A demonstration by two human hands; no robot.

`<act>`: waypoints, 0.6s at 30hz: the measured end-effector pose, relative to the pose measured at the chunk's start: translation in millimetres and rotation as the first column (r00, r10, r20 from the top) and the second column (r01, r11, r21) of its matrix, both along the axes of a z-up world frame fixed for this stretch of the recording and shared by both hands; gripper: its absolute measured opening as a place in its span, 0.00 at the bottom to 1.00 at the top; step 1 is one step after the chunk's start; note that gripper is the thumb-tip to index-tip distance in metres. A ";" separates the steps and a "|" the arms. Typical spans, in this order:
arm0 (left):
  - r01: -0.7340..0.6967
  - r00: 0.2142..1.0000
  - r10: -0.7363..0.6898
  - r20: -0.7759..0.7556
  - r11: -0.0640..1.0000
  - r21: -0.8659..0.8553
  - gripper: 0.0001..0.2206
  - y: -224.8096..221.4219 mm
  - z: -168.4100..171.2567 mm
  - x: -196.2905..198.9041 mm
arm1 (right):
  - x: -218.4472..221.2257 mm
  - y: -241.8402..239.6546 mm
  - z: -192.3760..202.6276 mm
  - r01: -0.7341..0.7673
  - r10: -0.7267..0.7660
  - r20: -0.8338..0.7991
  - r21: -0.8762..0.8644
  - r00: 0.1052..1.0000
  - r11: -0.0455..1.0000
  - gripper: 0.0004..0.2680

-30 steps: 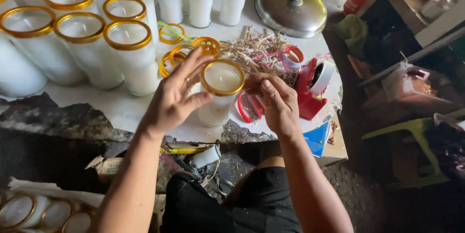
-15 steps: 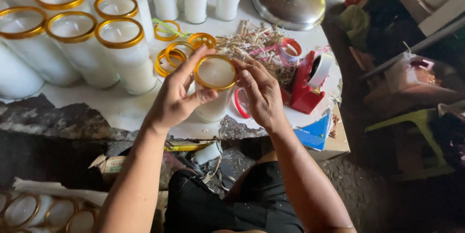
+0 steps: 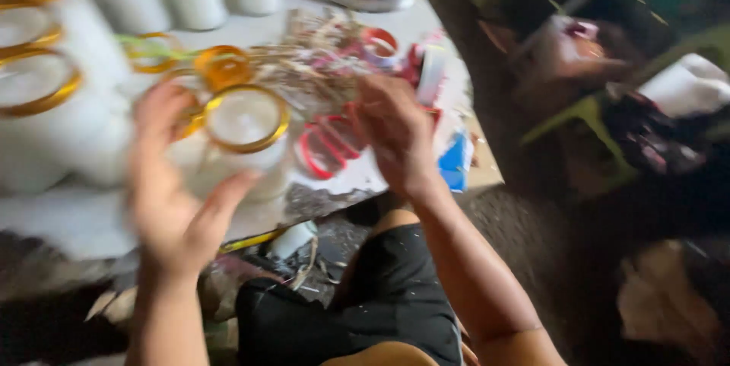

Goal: Assembling candle jars by fitting decorative gold rings onto the rims and trimming wicks.

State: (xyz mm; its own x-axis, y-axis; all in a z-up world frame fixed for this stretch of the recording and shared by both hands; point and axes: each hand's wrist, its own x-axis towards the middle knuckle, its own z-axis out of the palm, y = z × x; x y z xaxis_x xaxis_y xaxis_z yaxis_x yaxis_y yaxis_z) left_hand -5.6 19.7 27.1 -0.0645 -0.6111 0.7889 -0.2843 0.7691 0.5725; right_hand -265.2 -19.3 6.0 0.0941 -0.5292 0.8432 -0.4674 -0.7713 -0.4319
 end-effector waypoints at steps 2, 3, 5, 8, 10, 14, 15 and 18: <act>-0.069 0.992 0.074 -0.100 0.996 0.054 0.15 24.8 -12.0 -23.5 | -42.7 5.8 -4.9 0.232 -0.232 0.000 0.014 0.973 0.973 0.03; -0.165 0.965 0.185 -0.186 0.980 0.115 0.09 40.7 -17.2 -31.8 | -61.0 10.5 -7.2 0.421 -0.421 0.002 0.022 0.907 0.907 0.06; 0.047 0.985 -0.046 -0.168 0.999 0.003 0.08 30.9 -29.8 -64.3 | -83.6 0.8 -17.0 0.466 -0.484 0.023 0.234 0.875 0.853 0.07; 0.356 0.932 -0.346 -0.107 0.930 0.095 0.08 6.6 -42.5 -118.7 | -98.1 -15.7 -22.7 0.404 -0.536 0.102 0.543 0.838 0.736 0.07; 0.434 0.900 -0.424 -0.102 0.853 0.289 0.10 -13.1 -48.3 -156.3 | -99.0 -22.8 -18.7 0.318 -0.533 0.173 0.639 0.828 0.701 0.07; 0.723 0.688 -0.304 -0.659 0.212 0.658 0.24 -51.4 -72.7 -220.1 | -91.0 -17.1 -6.4 0.383 -0.571 0.162 0.593 0.805 0.708 0.14; 0.792 0.609 -0.193 -0.769 0.104 0.601 0.27 -61.1 -83.1 -234.8 | -88.9 -14.0 -5.3 0.351 -0.541 0.253 0.534 0.802 0.769 0.16; 0.747 0.657 -0.154 -0.738 -0.003 0.665 0.35 -73.5 -80.3 -239.2 | -57.0 63.2 24.7 0.303 -0.393 0.272 0.318 0.878 0.898 0.12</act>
